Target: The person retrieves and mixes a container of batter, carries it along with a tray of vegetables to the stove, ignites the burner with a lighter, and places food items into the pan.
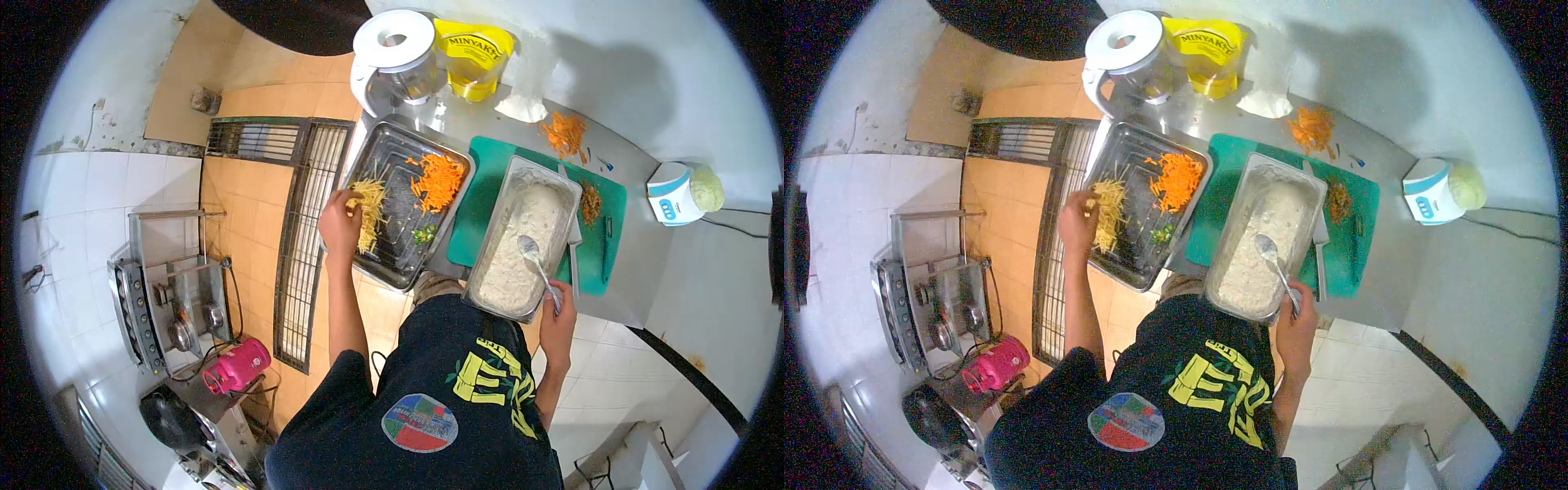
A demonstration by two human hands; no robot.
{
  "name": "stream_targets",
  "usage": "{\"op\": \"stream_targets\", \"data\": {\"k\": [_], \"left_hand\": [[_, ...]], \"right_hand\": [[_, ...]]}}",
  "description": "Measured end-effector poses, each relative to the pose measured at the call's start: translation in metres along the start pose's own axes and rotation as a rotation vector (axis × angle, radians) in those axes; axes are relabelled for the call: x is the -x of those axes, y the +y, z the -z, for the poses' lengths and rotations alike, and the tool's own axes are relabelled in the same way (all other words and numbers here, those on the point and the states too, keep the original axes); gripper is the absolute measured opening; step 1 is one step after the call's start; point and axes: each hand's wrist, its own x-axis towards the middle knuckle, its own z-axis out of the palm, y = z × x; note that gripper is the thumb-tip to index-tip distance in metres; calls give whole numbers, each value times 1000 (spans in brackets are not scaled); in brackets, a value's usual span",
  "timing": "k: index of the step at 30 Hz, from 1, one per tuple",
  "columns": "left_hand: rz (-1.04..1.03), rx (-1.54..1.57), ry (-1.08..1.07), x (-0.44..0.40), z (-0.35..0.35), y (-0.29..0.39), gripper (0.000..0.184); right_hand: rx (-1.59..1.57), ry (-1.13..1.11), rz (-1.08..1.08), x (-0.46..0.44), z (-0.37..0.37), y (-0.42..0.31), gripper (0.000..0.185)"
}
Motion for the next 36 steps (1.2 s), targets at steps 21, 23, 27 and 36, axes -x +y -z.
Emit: {"op": "stream_targets", "data": {"k": [21,23,27,36], "left_hand": [[94,76,-146,0,30,-23,21],[56,141,-107,4,33,-8,22],[-76,492,-155,-1,-4,8,22],[-438,503,-545,7,-103,170,21]], "right_hand": [[68,336,116,39,-71,20,22],[-4,262,6,40,-71,17,22],[-42,373,86,39,-63,12,21],[-103,390,58,44,-39,36,23]]}}
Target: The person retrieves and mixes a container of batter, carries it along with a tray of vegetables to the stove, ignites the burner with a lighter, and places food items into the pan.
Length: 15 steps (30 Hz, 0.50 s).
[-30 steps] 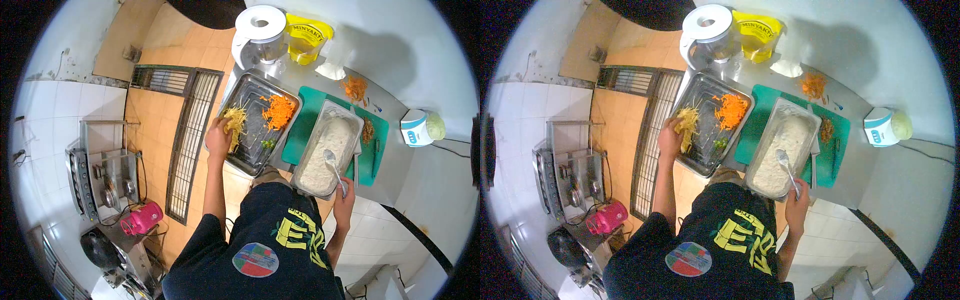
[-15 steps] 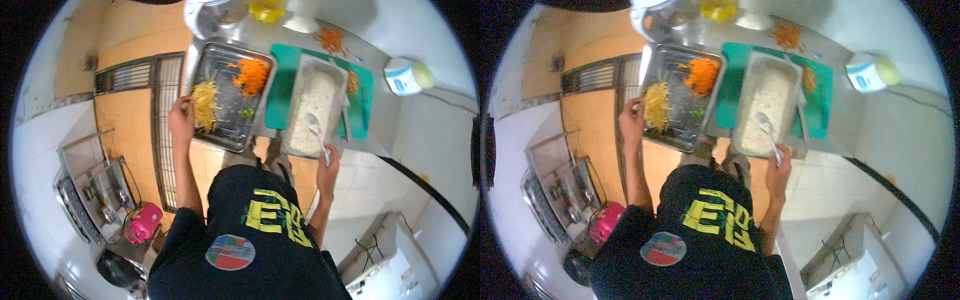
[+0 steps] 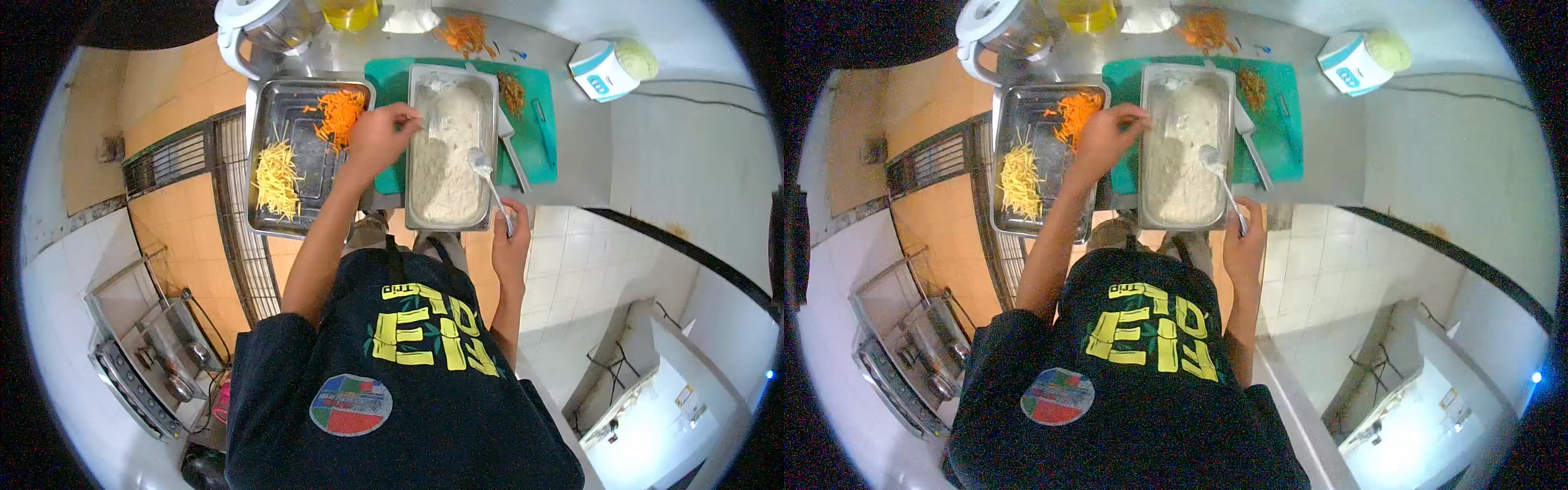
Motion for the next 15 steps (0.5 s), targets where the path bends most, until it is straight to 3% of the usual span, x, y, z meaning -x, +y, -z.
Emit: {"op": "stream_targets", "data": {"k": [4,7,15], "left_hand": [[121,-236,-150,-51,-37,31,21],[171,-357,-225,-77,-57,32,24],[158,-389,-96,-91,-83,25,22]], "right_hand": [[-30,10,96,-22,17,-13,24],[-30,-60,-35,-33,38,-22,24],[-84,-117,39,-61,65,-10,22]]}}
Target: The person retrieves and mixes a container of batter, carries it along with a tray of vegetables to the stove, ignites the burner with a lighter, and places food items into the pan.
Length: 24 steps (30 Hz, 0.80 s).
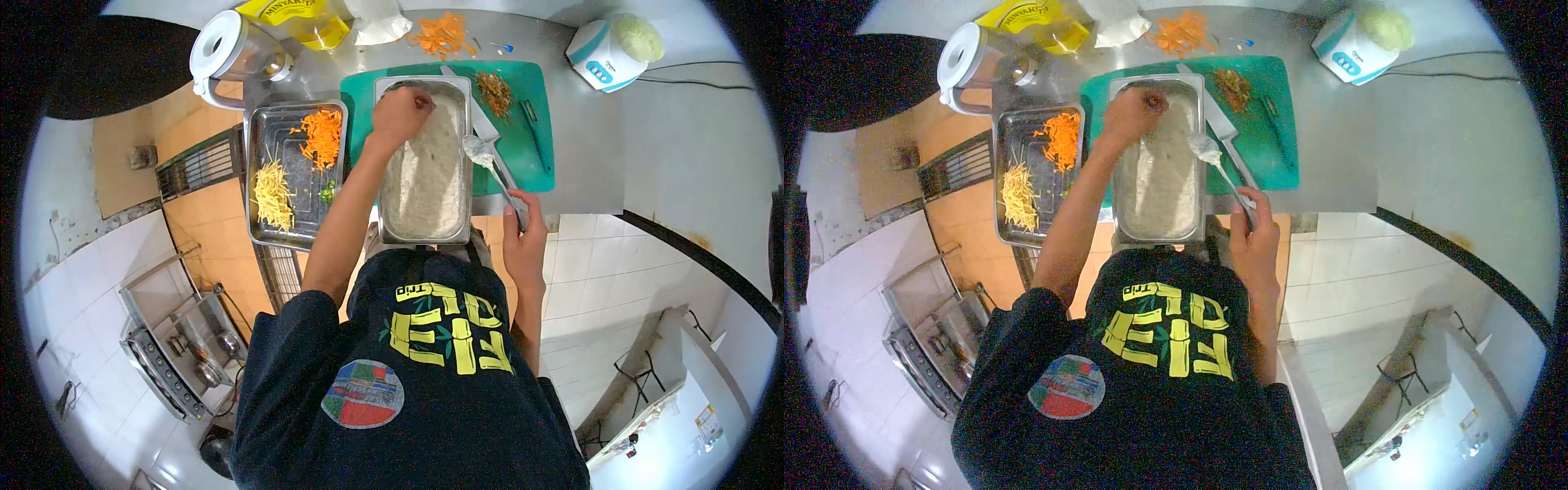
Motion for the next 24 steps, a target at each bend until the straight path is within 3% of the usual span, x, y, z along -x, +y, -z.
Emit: {"op": "stream_targets", "data": {"k": [8,10,13,22,24], "left_hand": [[54,169,20,-6,-6,-7,22],[26,258,68,-7,-8,-10,21],[-163,132,123,-1,-11,-8,19],[-131,-245,-103,13,-8,-1,21],[-3,56,-270,13,3,3,22]], "right_hand": [[20,1,76,-19,21,11,22],[20,9,77,-20,25,14,22],[20,6,80,-20,30,15,21],[31,-6,125,-15,34,23,21],[45,-32,109,-16,38,23,22]]}}
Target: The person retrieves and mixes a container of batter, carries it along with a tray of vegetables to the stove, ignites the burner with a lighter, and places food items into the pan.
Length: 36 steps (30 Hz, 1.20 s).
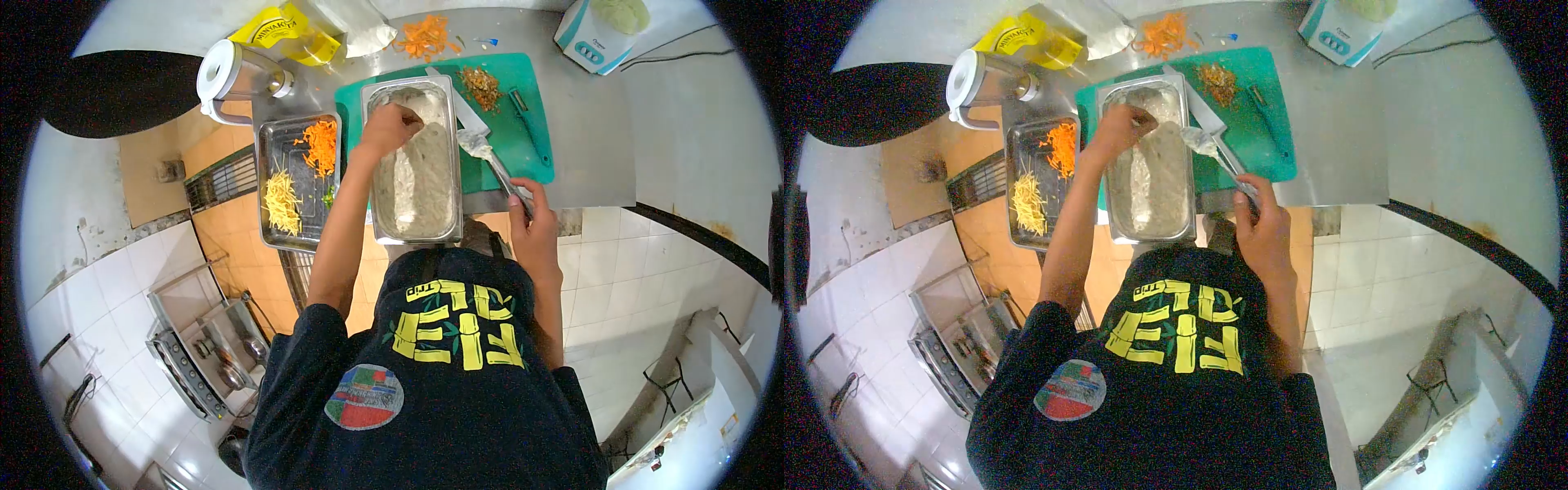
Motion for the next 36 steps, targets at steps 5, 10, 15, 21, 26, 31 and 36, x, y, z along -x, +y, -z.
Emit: {"op": "stream_targets", "data": {"k": [5,10,15,21,26,31,36], "left_hand": [[77,393,24,-8,17,1,23],[100,132,256,-21,1,-7,22],[-82,-162,476,-28,-21,-23,20],[-152,-155,557,-31,-22,-25,17],[-99,26,435,-20,-11,-17,18],[-33,29,404,-12,-8,-11,18],[113,83,413,18,6,13,20]], "right_hand": [[-38,-1,22,2,4,4,22],[-23,-10,10,2,6,0,22],[-47,-42,38,1,6,-2,22],[-49,-70,1,1,6,-3,22],[-55,-71,-15,2,6,-4,22],[-99,-61,14,0,1,9,22],[-98,-92,-17,-12,-7,9,21]]}}
